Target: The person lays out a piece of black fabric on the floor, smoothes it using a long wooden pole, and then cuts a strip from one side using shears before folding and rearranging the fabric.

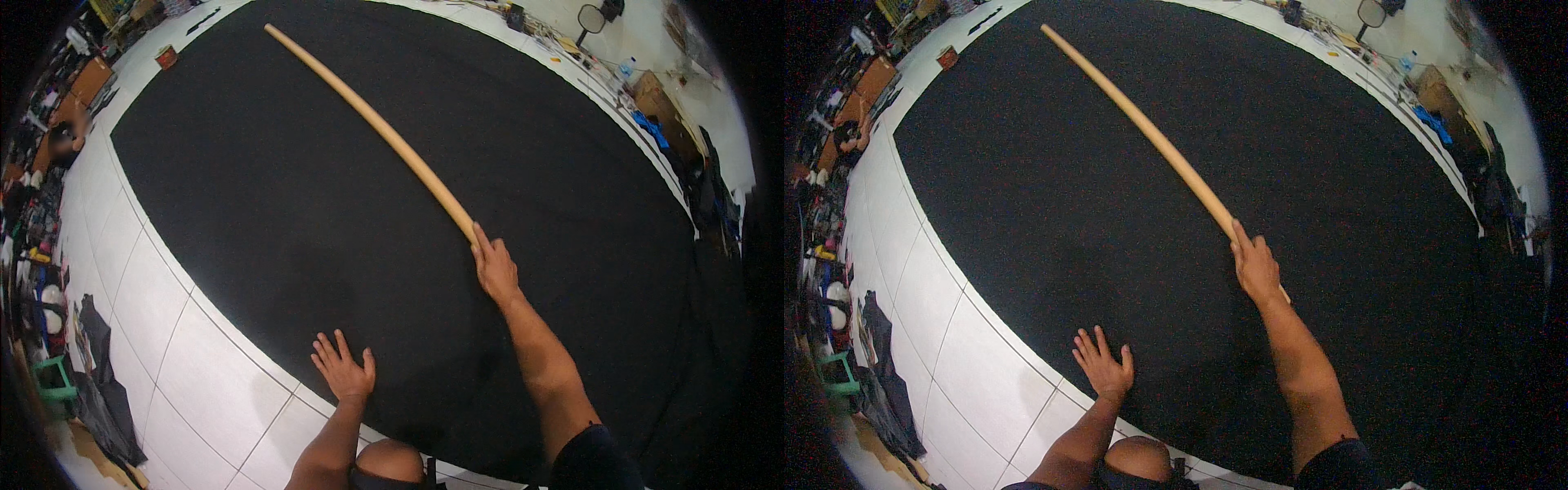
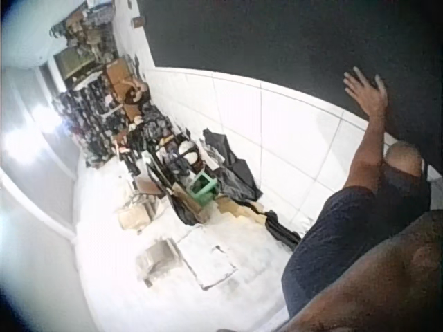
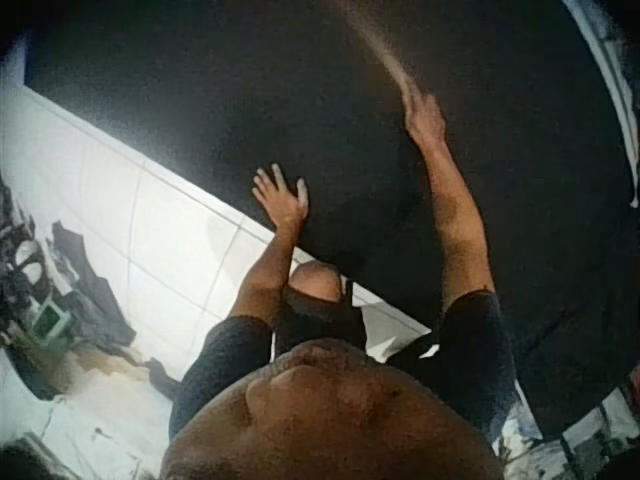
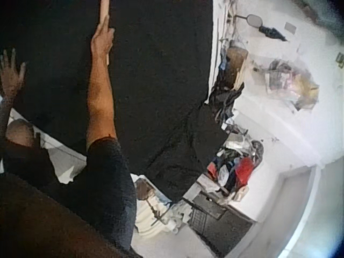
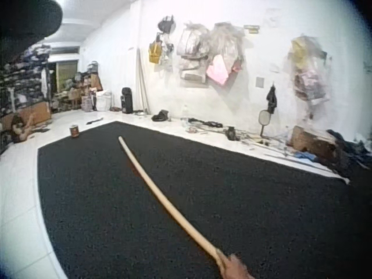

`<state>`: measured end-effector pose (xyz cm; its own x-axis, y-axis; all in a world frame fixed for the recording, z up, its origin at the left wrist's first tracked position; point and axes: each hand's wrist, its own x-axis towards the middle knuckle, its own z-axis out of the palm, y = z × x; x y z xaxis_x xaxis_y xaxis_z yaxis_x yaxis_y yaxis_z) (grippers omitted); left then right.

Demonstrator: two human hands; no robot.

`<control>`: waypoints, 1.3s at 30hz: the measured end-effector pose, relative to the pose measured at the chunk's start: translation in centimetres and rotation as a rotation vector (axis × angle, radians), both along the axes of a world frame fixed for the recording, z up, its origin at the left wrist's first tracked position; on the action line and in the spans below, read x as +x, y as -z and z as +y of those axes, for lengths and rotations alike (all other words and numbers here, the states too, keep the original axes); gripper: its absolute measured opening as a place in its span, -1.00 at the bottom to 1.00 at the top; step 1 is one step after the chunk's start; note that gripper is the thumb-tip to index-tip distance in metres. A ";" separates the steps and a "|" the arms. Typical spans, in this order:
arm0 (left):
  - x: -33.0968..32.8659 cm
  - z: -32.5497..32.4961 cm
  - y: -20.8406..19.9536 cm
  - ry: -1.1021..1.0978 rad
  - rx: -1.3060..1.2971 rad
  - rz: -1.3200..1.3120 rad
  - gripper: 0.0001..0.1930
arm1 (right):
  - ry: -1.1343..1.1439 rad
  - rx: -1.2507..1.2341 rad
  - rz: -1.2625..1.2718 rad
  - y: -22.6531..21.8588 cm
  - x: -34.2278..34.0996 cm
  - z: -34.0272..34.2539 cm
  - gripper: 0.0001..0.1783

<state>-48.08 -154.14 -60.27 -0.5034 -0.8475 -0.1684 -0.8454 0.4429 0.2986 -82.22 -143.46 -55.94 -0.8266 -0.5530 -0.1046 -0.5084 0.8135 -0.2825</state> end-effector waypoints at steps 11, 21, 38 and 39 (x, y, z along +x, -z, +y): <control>0.0 0.5 0.6 0.012 -0.111 -0.009 -0.23 | 0.321 0.177 0.066 -0.6 -0.4 25.0 -0.40; 0.6 0.9 0.7 0.013 -0.165 -0.006 -0.26 | 0.212 0.127 0.019 -7.9 4.3 35.1 -0.40; 13.0 8.9 2.4 -0.568 0.216 0.199 -0.08 | 0.432 -0.009 0.163 1.9 13.6 61.1 -0.47; 11.4 12.0 1.3 -0.591 0.544 0.253 -0.07 | 0.455 0.011 0.168 0.9 12.7 62.6 -0.47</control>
<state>-36.67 -142.17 -61.61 -0.0795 -0.8169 -0.5713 -0.7718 -0.3123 0.5539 -69.57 -80.84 -56.87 -0.9902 -0.1311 0.0473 -0.1383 0.9663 -0.2171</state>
